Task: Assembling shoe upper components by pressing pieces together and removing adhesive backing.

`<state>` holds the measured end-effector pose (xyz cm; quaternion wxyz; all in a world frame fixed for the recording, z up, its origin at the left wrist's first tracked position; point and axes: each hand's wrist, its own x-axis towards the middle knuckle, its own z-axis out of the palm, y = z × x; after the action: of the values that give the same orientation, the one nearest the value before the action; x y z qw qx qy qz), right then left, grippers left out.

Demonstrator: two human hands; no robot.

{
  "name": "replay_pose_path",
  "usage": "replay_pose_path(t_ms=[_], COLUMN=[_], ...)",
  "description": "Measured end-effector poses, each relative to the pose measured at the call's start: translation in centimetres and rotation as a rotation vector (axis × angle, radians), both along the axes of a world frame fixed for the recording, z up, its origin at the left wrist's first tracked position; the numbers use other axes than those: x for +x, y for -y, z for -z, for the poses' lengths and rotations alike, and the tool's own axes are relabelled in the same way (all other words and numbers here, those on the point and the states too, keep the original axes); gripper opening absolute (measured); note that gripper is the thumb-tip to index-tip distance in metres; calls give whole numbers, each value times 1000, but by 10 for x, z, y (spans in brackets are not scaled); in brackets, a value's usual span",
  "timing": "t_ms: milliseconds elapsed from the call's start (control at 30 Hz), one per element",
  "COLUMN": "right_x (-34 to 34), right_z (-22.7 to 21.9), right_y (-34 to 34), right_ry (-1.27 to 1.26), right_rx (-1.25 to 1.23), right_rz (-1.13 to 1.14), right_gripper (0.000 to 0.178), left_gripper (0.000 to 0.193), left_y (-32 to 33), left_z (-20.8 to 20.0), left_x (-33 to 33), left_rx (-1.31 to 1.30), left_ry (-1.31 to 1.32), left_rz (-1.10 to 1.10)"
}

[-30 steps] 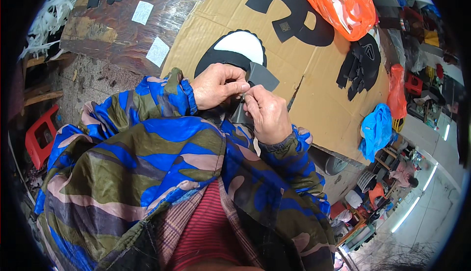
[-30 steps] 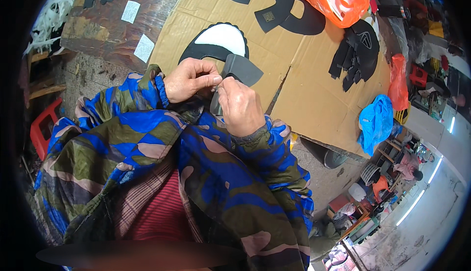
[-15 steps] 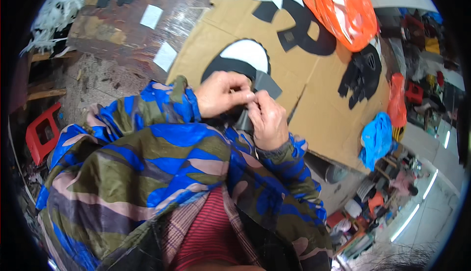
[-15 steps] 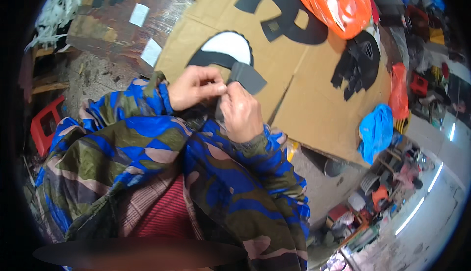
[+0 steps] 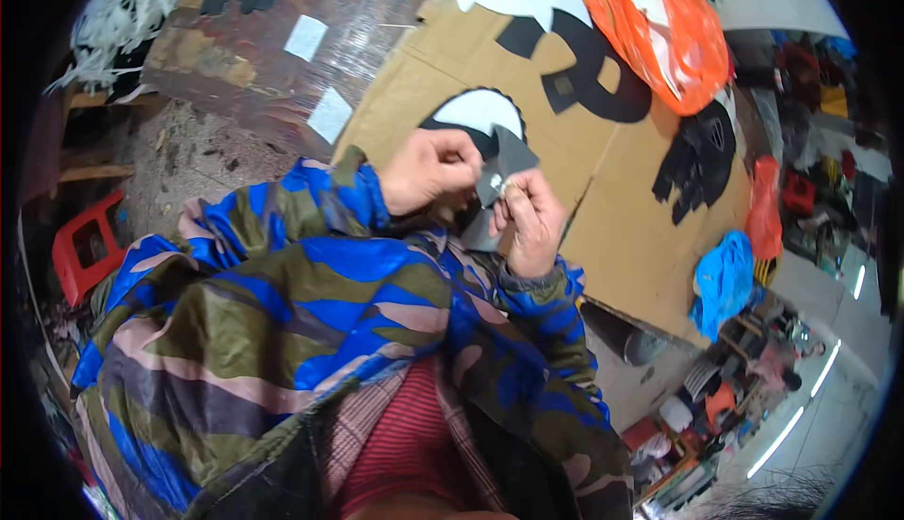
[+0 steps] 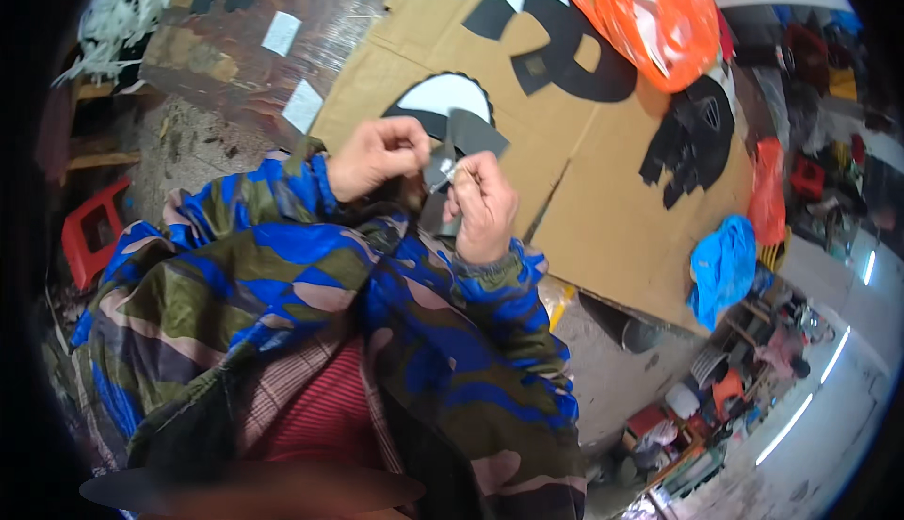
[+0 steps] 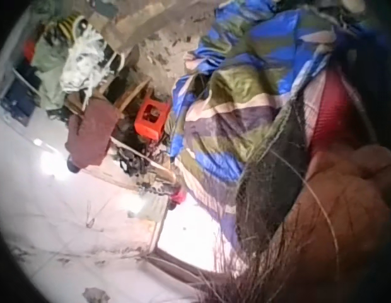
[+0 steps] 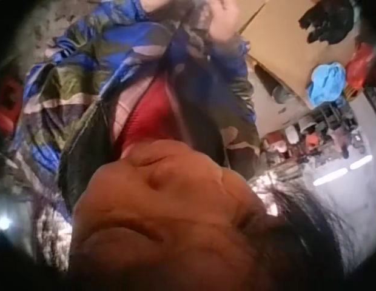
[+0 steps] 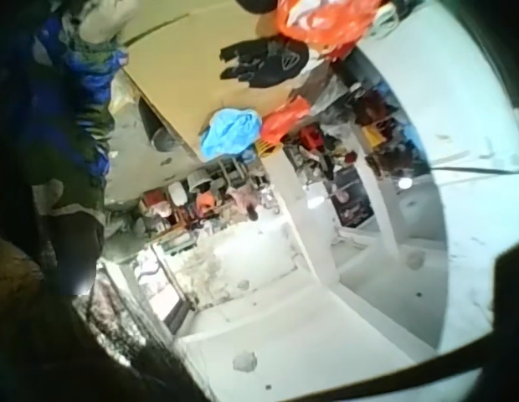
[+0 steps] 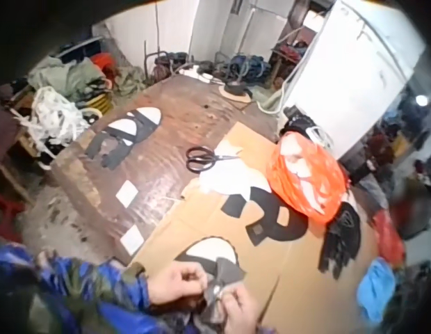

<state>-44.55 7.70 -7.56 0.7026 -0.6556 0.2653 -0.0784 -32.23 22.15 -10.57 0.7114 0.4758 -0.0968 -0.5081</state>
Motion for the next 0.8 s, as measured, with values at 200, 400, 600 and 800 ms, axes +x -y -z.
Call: replay_pose_path(t_ms=[200, 400, 600, 800], right_x=[-1, -2, -9, -5], right_z=[-11, -6, -6, -13], right_y=[8, 14, 3, 7], right_ry=[-89, -158, -125, -25], right_rx=[250, 173, 285, 333], right_rz=[-48, -217, -223, -203], right_gripper=[26, 31, 30, 18], left_gripper=[7, 7, 20, 27], left_y=[5, 3, -5, 14], left_z=[2, -10, -9, -22], left_x=[10, 2, 14, 15], left_rx=[-44, -63, -61, -43], left_ry=[-79, -61, -196, 5], left_rz=[138, 274, 254, 383])
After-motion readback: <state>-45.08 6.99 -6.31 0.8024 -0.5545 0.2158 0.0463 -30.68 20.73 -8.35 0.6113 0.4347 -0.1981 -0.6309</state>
